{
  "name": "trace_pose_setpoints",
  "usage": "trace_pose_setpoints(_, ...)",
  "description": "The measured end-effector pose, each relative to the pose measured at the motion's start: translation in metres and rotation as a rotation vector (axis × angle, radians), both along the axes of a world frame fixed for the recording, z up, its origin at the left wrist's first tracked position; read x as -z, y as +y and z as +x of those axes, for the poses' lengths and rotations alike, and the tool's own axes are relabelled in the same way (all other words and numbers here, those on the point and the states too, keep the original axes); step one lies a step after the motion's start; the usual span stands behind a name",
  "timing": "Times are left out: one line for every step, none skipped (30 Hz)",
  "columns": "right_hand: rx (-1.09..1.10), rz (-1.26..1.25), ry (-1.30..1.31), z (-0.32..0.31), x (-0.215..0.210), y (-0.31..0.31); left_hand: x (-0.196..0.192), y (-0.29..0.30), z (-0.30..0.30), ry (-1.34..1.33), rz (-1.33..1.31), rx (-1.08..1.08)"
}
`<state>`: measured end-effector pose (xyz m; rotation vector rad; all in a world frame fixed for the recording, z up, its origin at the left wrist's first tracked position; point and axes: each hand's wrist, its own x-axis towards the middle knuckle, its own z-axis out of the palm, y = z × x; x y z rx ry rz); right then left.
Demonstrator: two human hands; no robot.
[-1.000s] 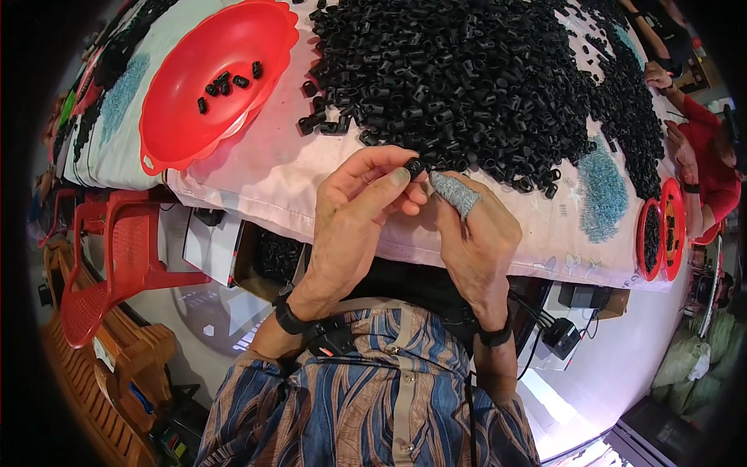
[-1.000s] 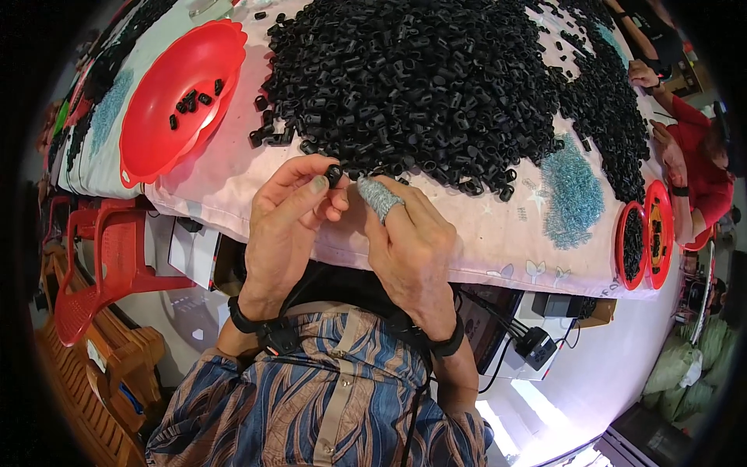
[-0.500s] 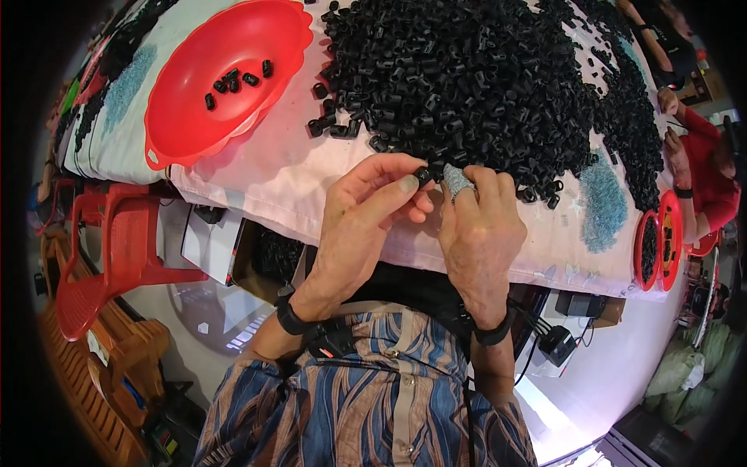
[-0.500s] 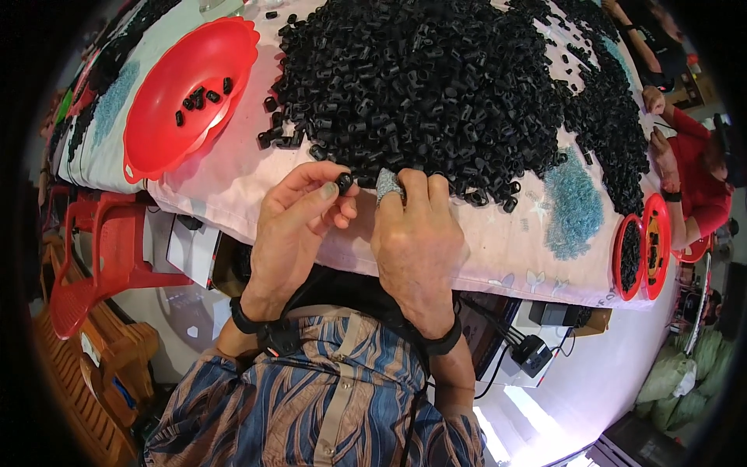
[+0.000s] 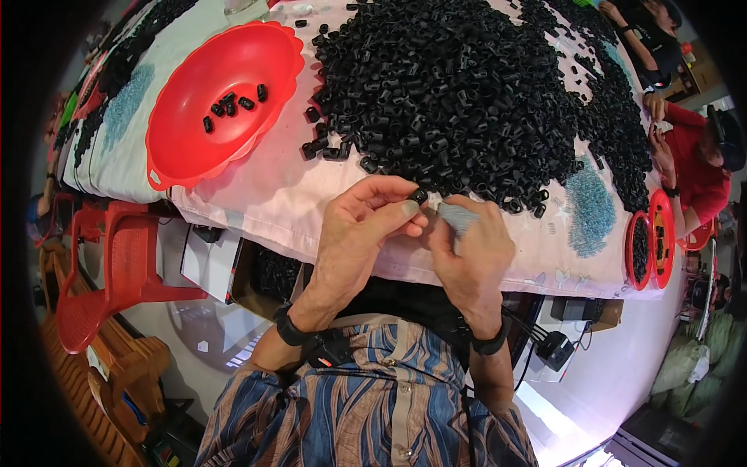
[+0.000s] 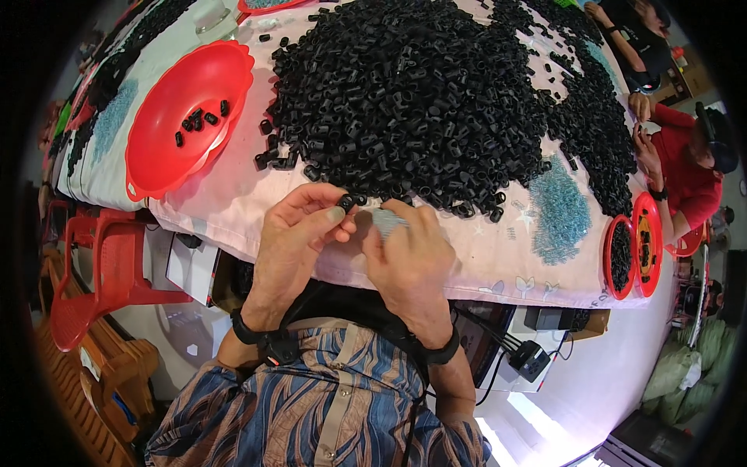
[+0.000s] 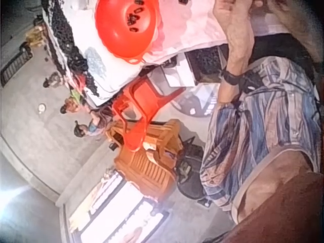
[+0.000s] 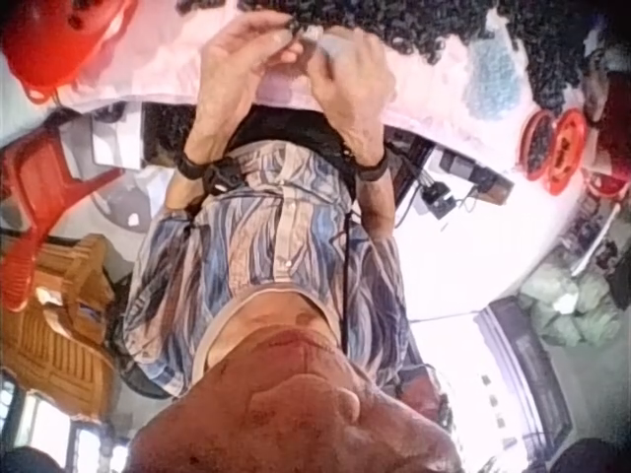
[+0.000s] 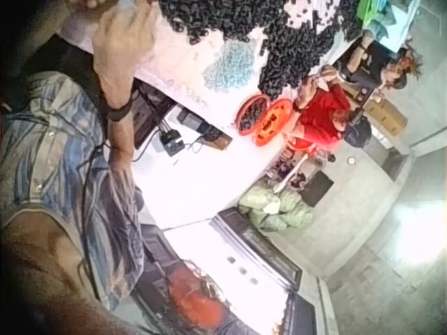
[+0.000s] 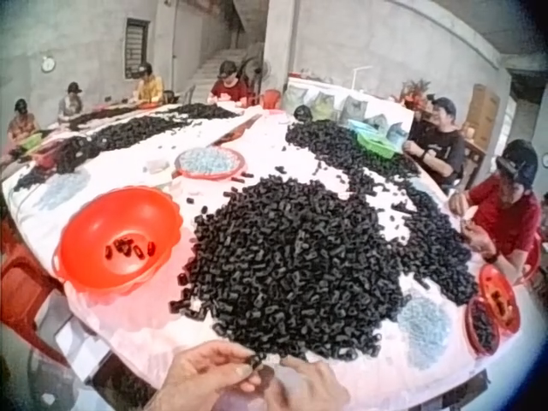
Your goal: Sorting and inspecting small black plastic shoe components at a table.
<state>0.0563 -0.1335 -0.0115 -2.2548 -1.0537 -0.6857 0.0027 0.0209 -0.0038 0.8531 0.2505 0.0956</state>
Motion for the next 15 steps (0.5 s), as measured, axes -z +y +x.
trace_pose_setpoints(0.025, 0.207, 0.158, -0.003, -0.001, -0.001, -0.001, 0.000, 0.000, 0.003, 0.001, 0.000)
trace_pose_setpoints(0.050, 0.413, 0.316, -0.007, -0.003, -0.002, -0.003, 0.000, 0.001, 0.021, -0.002, 0.036)
trace_pose_setpoints(0.052, 0.412, 0.320, -0.010, -0.010, -0.004, -0.005, 0.000, 0.001, 0.040, -0.006, 0.073)
trace_pose_setpoints(0.043, 0.621, 0.655, -0.012, -0.018, -0.007, -0.004, -0.002, 0.000, 0.044, -0.007, 0.073)
trace_pose_setpoints(0.034, 0.826, 0.993, -0.014, -0.023, -0.010, -0.003, -0.004, 0.000, 0.040, 0.010, 0.100)
trace_pose_setpoints(0.022, 0.868, 1.090, -0.013, -0.025, -0.015, -0.003, -0.006, 0.000, 0.034, 0.027, 0.132)
trace_pose_setpoints(0.027, 0.870, 1.090, -0.012, -0.025, -0.018, -0.004, -0.007, 0.001, 0.036, 0.027, 0.137)
trace_pose_setpoints(-0.030, 0.922, 1.098, -0.011, -0.025, -0.020, -0.007, -0.009, 0.001, 0.051, 0.034, 0.156)
trace_pose_setpoints(-0.089, 0.974, 1.108, -0.011, -0.024, -0.021, -0.007, -0.010, 0.001, 0.067, 0.041, 0.174)
trace_pose_setpoints(-0.087, 0.975, 1.110, -0.011, -0.024, -0.021, -0.006, -0.011, 0.001, 0.070, 0.041, 0.175)
trace_pose_setpoints(-0.092, 0.974, 1.106, -0.012, -0.023, -0.022, -0.005, -0.011, 0.001, 0.066, 0.052, 0.180)
trace_pose_setpoints(-0.098, 0.972, 1.103, -0.013, -0.022, -0.022, -0.004, -0.011, 0.001, 0.063, 0.063, 0.185)
trace_pose_setpoints(-0.096, 0.973, 1.106, -0.014, -0.023, -0.021, -0.003, -0.011, 0.001, 0.065, 0.062, 0.185)
trace_pose_setpoints(-0.078, 0.963, 1.097, -0.015, -0.024, -0.020, -0.003, -0.012, 0.001, 0.052, 0.071, 0.185)
trace_pose_setpoints(-0.059, 0.954, 1.087, -0.016, -0.024, -0.020, -0.003, -0.012, 0.000, 0.039, 0.080, 0.186)
